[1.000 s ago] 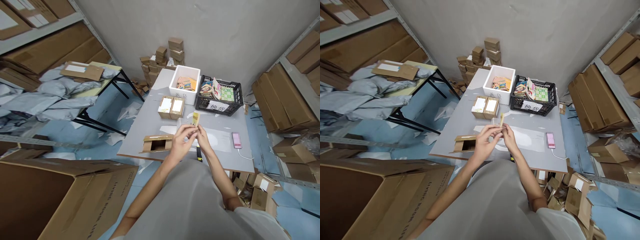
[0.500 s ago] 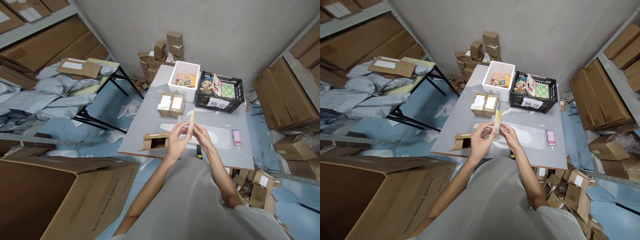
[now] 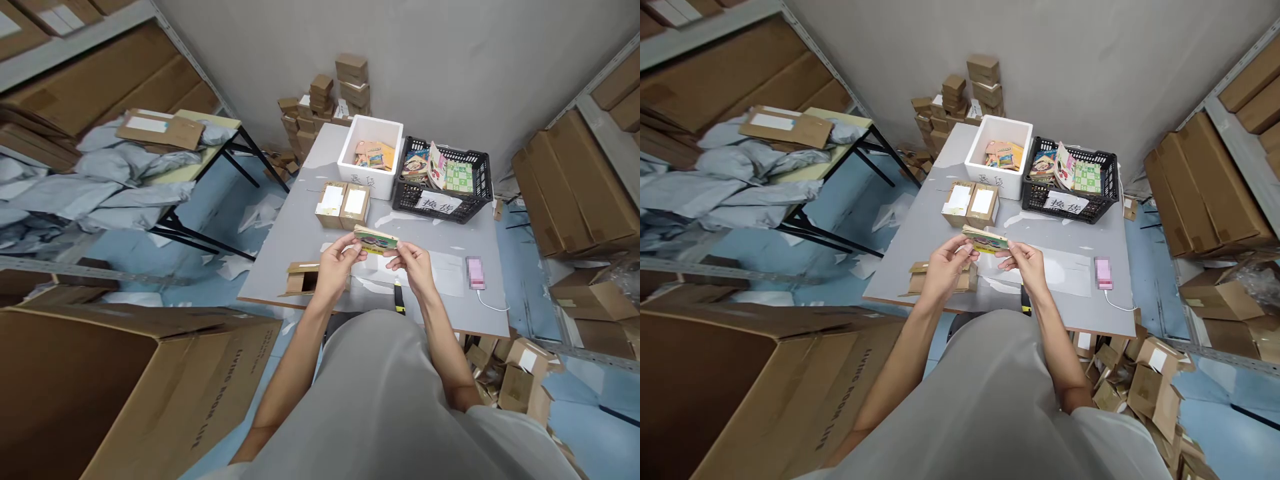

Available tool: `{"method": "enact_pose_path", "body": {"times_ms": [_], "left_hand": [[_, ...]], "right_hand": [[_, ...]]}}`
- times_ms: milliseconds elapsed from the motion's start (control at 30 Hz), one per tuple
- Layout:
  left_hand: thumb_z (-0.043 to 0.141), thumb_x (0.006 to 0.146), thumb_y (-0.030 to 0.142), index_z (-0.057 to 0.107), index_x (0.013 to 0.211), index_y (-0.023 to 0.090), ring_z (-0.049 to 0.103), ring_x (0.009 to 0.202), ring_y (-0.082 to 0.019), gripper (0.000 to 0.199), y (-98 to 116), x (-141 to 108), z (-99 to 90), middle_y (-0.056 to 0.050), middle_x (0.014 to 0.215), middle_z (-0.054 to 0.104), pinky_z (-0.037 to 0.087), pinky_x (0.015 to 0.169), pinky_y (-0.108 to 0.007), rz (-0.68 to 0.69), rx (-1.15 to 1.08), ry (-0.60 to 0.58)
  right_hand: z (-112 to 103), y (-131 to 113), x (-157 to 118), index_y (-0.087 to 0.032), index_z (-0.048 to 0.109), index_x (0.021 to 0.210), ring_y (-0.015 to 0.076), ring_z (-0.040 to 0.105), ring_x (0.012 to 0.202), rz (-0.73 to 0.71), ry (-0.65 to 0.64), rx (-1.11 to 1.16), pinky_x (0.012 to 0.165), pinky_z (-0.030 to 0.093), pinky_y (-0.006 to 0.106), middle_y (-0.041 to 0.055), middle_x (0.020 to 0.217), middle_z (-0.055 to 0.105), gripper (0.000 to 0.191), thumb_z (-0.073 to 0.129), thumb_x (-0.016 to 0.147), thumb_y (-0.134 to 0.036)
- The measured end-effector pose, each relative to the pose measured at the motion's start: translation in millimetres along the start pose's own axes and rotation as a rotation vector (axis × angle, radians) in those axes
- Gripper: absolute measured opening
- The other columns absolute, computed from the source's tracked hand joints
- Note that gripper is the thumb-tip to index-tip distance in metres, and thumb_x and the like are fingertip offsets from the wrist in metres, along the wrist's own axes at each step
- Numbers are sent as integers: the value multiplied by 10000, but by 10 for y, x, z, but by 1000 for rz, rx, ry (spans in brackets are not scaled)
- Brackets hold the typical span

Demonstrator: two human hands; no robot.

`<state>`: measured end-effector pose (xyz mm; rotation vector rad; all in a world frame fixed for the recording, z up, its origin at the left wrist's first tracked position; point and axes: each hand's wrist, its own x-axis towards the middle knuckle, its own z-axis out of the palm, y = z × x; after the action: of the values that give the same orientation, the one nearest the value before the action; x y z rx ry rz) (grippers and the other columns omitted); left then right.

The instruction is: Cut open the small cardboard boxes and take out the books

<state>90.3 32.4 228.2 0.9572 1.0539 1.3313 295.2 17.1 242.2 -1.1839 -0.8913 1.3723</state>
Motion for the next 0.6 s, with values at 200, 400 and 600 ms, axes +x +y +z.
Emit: {"method": "enact_pose_path", "body": {"times_ms": [200,400,600], "left_hand": [[917,869,709,803,1273,214,827,922,-224,649,14,-24,-8,-95,1072,841,721,904,-402,19,41,-19],[843,945,716,786,1287,234,838,996,-235,594,90,-38,-10,-107,1193,838,720,931,-408,26,47,-45],[780,1004,693,803,1190,229,794,1091,-224,500,90,-63,21,-107,1295,803,717,872,-333,10,54,-5]], "right_hand": [[6,-48,-10,-219,858,1046,219,823,671,-9,-23,-19,617,644,304,102,933,895,649,895,796,-817],[-6,-72,-25,-231,859,1067,202,815,678,-33,-19,-36,653,653,308,71,916,879,625,866,834,-810],[-46,-65,-7,-236,876,1108,221,823,715,-75,-19,-46,670,657,331,37,865,826,600,870,853,-780]]}}
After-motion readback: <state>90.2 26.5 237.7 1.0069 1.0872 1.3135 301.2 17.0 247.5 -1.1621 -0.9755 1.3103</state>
